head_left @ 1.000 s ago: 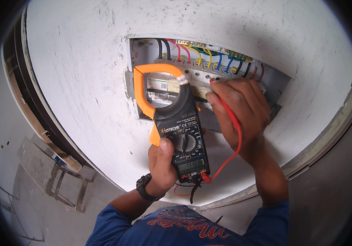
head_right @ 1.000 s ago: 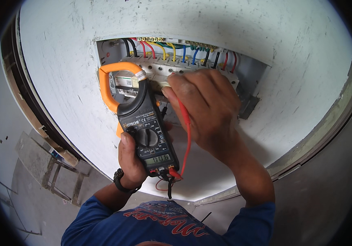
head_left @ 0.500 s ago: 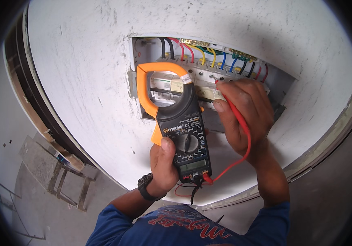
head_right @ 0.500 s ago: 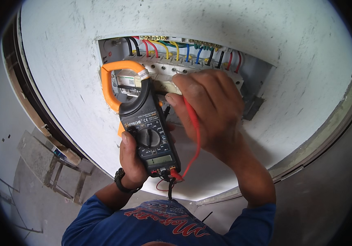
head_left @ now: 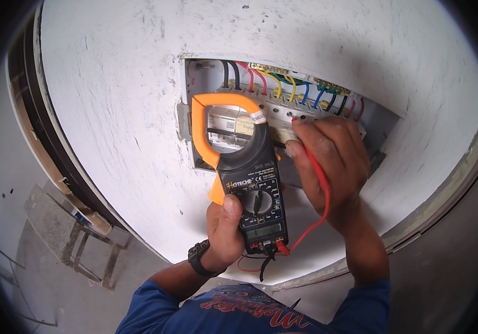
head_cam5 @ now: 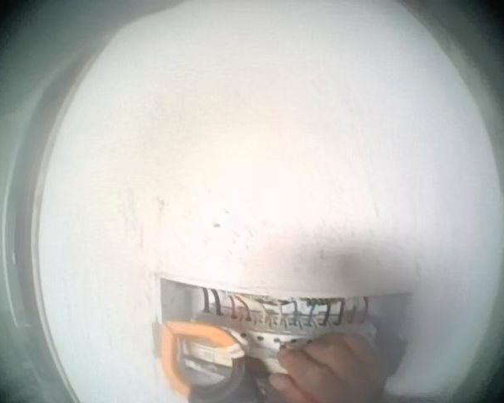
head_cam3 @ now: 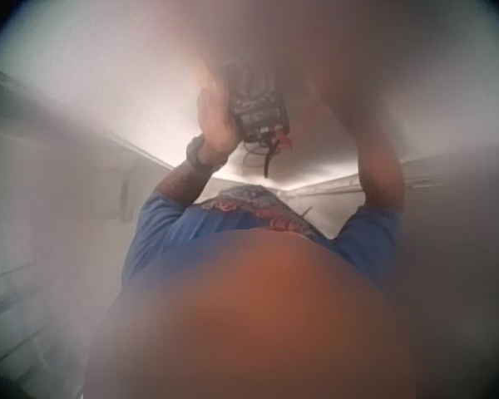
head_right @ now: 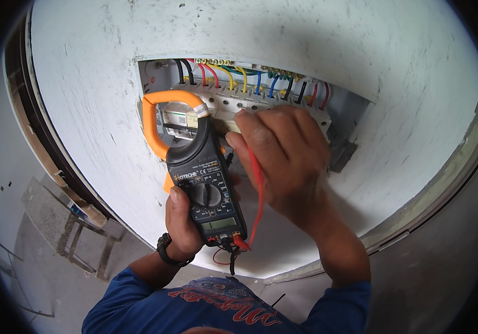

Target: The person uses a clamp multimeter to test voltage at multiple terminals in an open electrical panel. They repeatedly place the red probe on different breaker terminals while holding the multimeter steady, then remove the probe and move to the next terminal.

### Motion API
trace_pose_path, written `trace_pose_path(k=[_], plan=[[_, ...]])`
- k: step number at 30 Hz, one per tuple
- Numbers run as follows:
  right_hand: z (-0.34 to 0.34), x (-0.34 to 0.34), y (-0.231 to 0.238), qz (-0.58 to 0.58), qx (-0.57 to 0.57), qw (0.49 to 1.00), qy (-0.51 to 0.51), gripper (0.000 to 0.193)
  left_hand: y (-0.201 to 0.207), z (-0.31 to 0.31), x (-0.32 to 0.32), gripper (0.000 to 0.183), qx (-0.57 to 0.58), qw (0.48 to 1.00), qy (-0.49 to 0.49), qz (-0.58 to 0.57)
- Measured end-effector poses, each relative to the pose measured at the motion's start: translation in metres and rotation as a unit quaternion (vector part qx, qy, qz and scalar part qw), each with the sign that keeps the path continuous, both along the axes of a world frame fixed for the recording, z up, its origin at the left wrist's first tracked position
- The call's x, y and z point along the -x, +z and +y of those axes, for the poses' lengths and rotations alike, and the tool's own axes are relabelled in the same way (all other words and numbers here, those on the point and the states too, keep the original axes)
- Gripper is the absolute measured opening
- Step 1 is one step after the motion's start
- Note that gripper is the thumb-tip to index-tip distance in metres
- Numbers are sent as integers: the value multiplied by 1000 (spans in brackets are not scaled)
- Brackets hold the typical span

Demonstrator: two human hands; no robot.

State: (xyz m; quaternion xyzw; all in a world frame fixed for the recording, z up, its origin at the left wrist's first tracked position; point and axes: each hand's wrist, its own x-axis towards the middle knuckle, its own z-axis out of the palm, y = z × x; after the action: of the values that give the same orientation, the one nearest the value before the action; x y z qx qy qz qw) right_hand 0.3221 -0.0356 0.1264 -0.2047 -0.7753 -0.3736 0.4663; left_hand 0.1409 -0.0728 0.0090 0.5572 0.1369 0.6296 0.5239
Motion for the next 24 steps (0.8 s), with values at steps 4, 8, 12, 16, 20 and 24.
trace_pose_path(k=[4, 8, 12, 16, 20, 24], plan=[[2, 2, -1, -4, -21, 1000, -14, 35, -3, 5, 4, 70, -22, 995, -75, -69], [1, 2, -1, -2, -19, 1000, -19, 35, -4, 7, 3, 69, -27, 994, -74, -75], [-1, 3, 0, 2, -15, 1000, -24, 35, -2, 4, 1, 79, -4, 999, -35, -32], [-1, 4, 0, 5, -17, 1000, -22, 34, 1, 2, 2, 85, 15, 1000, -23, -7], [-1, 5, 1, 4, -20, 1000, -20, 33, 2, 2, 2, 86, -1, 1000, -8, 8], [0, 5, 2, 6, -17, 1000, -15, 33, 3, 3, 3, 87, -4, 1000, -5, 14]])
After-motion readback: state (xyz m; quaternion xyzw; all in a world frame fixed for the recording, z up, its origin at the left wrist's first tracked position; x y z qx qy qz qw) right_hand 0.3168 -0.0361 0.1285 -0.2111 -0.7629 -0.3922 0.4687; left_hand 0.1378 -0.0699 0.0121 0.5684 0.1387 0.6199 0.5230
